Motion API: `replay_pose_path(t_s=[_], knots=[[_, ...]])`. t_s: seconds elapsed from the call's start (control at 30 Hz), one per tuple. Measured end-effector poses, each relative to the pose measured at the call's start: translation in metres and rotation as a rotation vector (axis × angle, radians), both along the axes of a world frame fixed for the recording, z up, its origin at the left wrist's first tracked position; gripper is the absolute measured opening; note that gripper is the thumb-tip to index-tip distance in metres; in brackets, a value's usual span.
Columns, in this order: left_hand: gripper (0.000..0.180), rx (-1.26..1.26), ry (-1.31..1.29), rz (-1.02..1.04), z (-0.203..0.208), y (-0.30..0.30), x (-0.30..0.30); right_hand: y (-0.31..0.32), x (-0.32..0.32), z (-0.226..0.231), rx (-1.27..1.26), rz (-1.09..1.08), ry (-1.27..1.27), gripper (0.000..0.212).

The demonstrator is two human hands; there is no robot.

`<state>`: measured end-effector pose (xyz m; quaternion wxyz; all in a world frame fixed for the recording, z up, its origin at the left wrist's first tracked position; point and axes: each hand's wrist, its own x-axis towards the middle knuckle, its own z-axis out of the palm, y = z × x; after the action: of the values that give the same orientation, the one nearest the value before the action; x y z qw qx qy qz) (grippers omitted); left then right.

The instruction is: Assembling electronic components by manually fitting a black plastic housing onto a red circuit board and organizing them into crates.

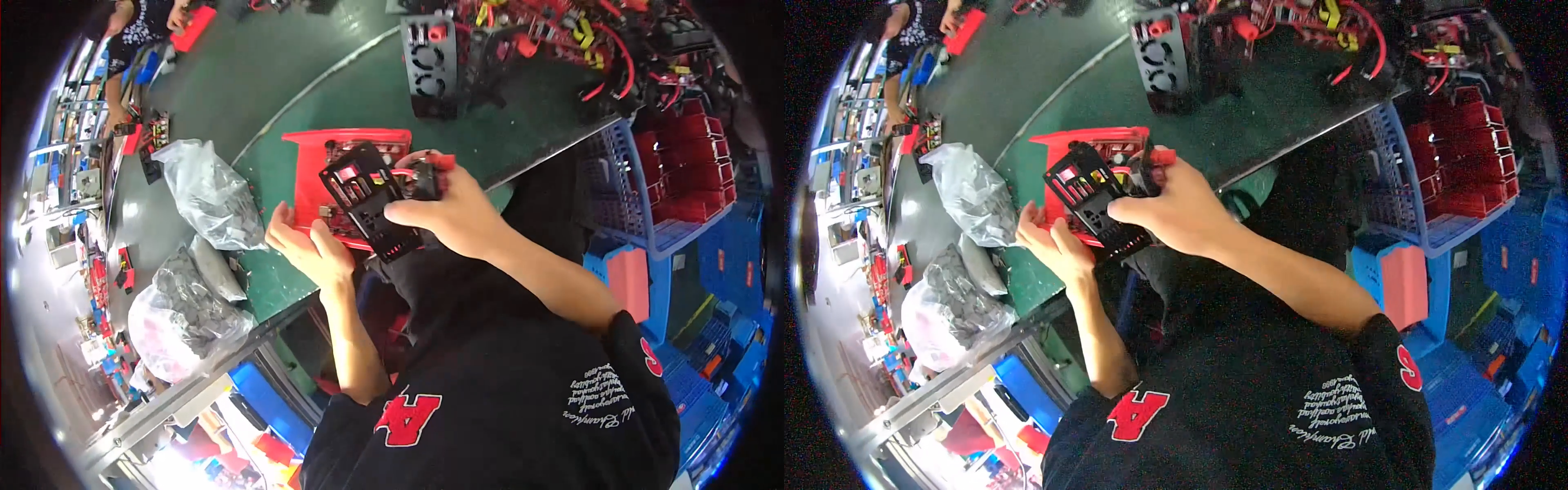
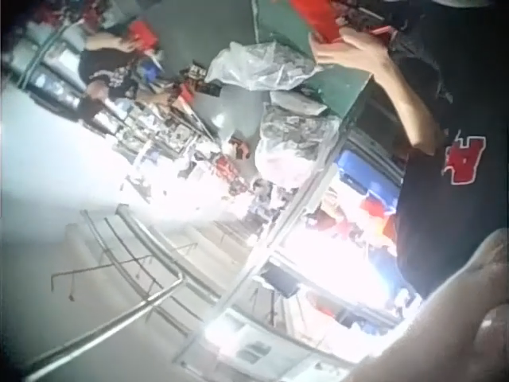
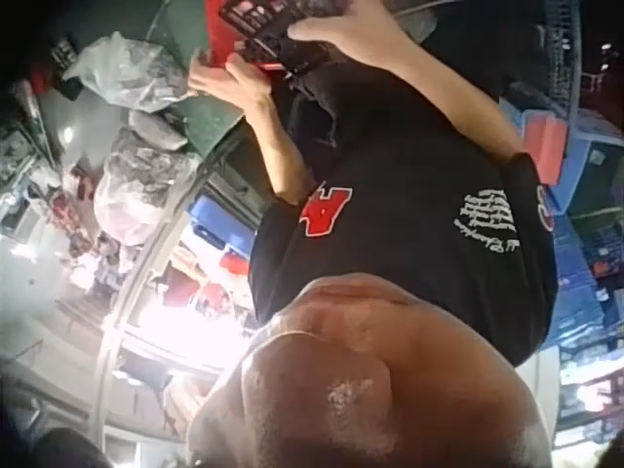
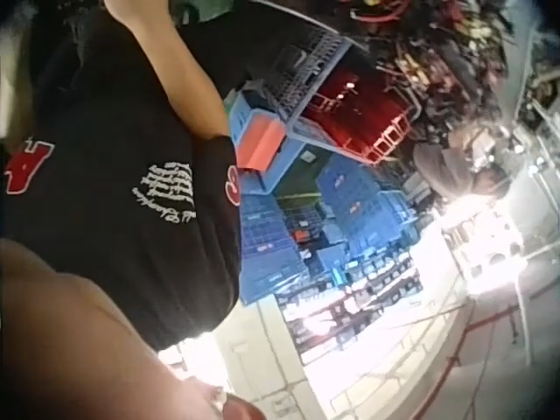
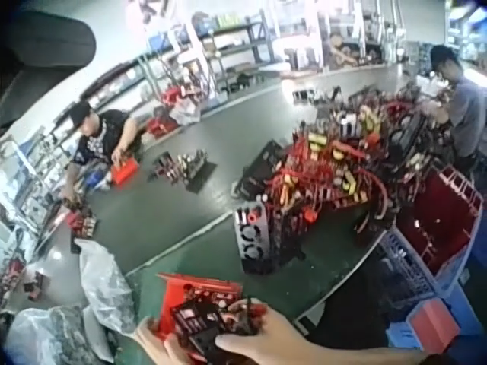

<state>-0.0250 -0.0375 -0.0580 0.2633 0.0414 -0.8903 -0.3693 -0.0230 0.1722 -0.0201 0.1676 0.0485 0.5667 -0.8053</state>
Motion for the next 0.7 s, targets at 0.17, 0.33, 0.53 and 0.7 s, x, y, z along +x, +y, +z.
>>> replay_pose_path(t_s=[0.17,0.33,0.53,0.7], knots=[[0.077,-0.151,-0.223,0.324,0.016,0.011,0.011,-0.006,-0.014,0.006,-0.1,-0.026,0.143,0.049],[0.034,0.773,-0.887,-0.053,0.044,0.001,0.003,-0.009,-0.007,-0.01,-0.055,-0.13,0.063,0.083],[0.032,0.972,-0.865,0.045,0.053,0.003,0.003,0.014,-0.016,0.032,0.371,0.217,0.233,0.094],[0.027,0.972,-0.81,0.107,0.108,0.021,-0.06,0.043,-0.038,0.087,0.336,0.185,0.16,0.105]])
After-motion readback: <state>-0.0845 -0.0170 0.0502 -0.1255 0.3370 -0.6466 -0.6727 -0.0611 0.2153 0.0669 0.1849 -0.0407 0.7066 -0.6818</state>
